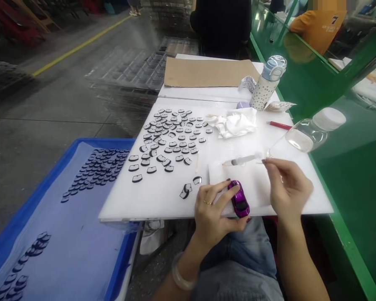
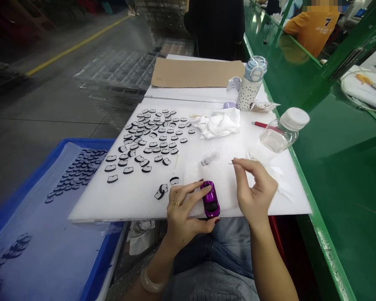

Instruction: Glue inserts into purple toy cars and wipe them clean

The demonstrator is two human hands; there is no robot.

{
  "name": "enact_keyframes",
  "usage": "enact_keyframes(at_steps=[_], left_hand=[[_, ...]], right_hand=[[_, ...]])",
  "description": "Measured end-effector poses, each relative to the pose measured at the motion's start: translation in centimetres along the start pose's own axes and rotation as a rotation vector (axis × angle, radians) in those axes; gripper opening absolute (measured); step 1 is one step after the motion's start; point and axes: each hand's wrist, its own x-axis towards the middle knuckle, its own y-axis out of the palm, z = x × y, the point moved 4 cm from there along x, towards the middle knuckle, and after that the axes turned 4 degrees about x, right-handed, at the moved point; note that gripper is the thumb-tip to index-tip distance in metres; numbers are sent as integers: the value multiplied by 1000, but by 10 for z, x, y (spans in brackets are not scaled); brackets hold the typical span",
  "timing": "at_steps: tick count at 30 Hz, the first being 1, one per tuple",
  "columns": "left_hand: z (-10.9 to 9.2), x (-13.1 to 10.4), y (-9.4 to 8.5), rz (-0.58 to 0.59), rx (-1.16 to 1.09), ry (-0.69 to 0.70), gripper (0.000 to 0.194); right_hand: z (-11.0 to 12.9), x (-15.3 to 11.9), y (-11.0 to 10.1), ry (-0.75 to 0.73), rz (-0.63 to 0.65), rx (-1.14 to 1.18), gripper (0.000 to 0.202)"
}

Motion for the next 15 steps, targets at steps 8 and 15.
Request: enact_keyframes(at_steps=[8, 15], left_hand=[[0, 0, -1, -4, -5, -2, 47], [0, -1, 0, 2, 13, -4, 48]], right_hand=[[27, -51, -9, -31, 316, 238, 39], [26, -53, -8, -200, 91, 317, 40]])
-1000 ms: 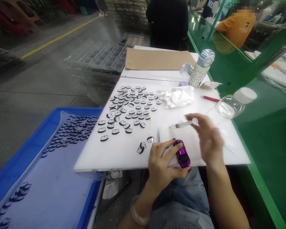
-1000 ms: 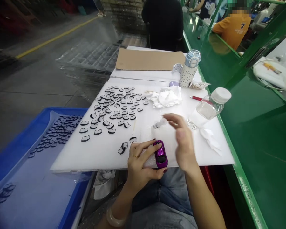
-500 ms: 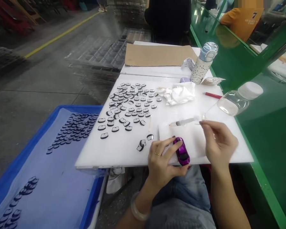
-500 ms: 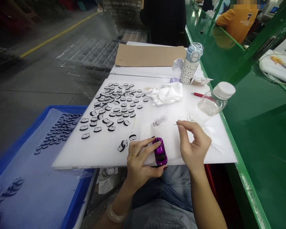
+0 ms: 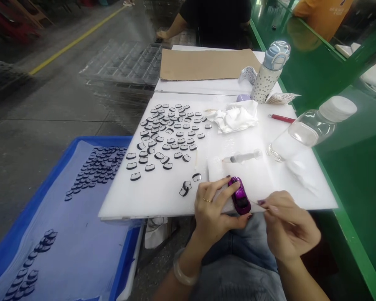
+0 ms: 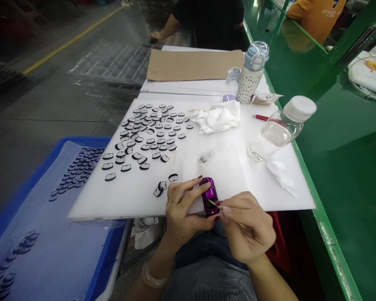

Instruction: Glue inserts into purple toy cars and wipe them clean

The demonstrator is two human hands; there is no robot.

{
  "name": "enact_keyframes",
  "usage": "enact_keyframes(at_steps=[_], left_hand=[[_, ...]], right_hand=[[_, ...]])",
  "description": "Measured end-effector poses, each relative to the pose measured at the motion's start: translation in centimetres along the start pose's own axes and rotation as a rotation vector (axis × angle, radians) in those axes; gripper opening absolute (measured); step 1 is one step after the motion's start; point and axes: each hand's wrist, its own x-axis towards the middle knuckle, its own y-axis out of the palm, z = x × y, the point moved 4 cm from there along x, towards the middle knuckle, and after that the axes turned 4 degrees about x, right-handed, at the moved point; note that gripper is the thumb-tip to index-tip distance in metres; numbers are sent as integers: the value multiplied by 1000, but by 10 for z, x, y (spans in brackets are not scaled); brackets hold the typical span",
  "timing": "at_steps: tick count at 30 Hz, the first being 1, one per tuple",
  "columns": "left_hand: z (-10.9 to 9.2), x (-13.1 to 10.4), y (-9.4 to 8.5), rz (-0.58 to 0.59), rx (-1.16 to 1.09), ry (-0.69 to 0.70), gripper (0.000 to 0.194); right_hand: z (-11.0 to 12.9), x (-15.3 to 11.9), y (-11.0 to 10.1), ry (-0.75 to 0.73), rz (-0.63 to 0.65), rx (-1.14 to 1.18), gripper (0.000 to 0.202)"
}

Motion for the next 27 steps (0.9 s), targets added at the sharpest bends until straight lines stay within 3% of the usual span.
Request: enact_keyframes(at_steps=[2, 7, 16, 22, 24, 27], left_hand=[[0, 0, 0, 12, 16, 2, 50], [1, 0, 0, 25, 24, 4, 50], [0, 1, -1, 7, 9, 13, 50], [1, 0, 0, 20, 18, 15, 49], [1, 0, 0, 16, 14, 26, 49], [1, 0, 0, 3, 12, 47, 47]], right_hand=[[0, 1, -4, -24, -85, -1, 39], [-6, -3, -8, 123, -81, 22, 41], [-10, -10, -1, 204, 53, -46, 40], [-6, 11, -17, 22, -263, -70, 40], [-16, 24, -17, 70, -215, -135, 32], [-39, 41, -7, 247, 22, -328, 12]])
